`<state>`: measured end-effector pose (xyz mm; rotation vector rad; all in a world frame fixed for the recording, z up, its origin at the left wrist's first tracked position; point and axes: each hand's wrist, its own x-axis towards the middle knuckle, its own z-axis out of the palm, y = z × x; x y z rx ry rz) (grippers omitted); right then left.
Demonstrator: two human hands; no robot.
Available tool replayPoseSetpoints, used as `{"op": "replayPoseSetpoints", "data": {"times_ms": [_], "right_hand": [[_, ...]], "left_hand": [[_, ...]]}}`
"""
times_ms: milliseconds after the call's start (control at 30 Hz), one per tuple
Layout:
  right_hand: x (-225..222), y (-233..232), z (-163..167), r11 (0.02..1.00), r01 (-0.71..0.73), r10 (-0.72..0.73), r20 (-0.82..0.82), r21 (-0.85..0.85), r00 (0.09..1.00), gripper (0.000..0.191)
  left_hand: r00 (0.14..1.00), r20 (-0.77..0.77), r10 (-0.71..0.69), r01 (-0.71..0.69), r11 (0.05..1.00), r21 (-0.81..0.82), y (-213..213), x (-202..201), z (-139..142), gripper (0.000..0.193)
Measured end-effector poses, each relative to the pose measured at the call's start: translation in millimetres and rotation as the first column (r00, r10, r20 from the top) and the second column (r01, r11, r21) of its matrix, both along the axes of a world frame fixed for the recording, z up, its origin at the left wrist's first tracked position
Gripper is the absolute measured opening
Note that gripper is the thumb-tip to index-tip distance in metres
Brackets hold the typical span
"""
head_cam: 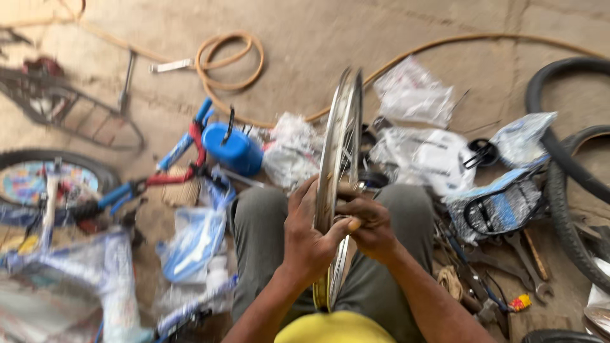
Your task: The person sits on the floor and works on a bicycle wheel, using a small tool to adjust the spokes and rim. They rotate the wheel and continue to make adjustments to the spokes throughout the clip.
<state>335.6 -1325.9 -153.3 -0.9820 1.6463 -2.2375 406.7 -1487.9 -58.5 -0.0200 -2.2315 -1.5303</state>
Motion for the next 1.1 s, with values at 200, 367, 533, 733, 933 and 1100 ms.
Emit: {"op": "replayPoseSetpoints", "data": {"times_ms": [200,367,533,733,933,1100], "right_hand": [[-38,-3,24,0.978,0.049,-0.027,-0.111,0.204,0.993,0.046],[-16,-32,9,0.861,0.424,-0.311,-0.370,0.281,0.875,0.046],[-29,-18,8,0.868,0.120,-0.020,-0.208,0.483,0.978,0.035],[-52,13,19,0.924,-0.364,0.329,0.245,0.115,0.912,0.066],[-31,-14,21,0.892,0.298,-0.173,-0.352,0.339,0.920,0.032],[-13,-41,19,0.688,0.719,-0.515,-0.760,-0.092,0.395,0.032]], "left_hand": [[1.000,-0.004,0.010,-0.011,0.998,-0.065,-3,-9,6,0.079],[0.999,-0.046,0.029,-0.031,0.998,-0.061,5,-4,6,0.079],[0.999,-0.033,0.024,-0.027,0.995,-0.097,8,-6,7,0.082],[1.000,-0.018,-0.012,0.011,0.999,-0.052,5,-3,2,0.085],[1.000,-0.008,-0.025,0.024,0.997,-0.077,3,-4,-7,0.087],[1.000,0.000,-0.026,0.026,0.998,-0.063,7,-3,-7,0.091]]}}
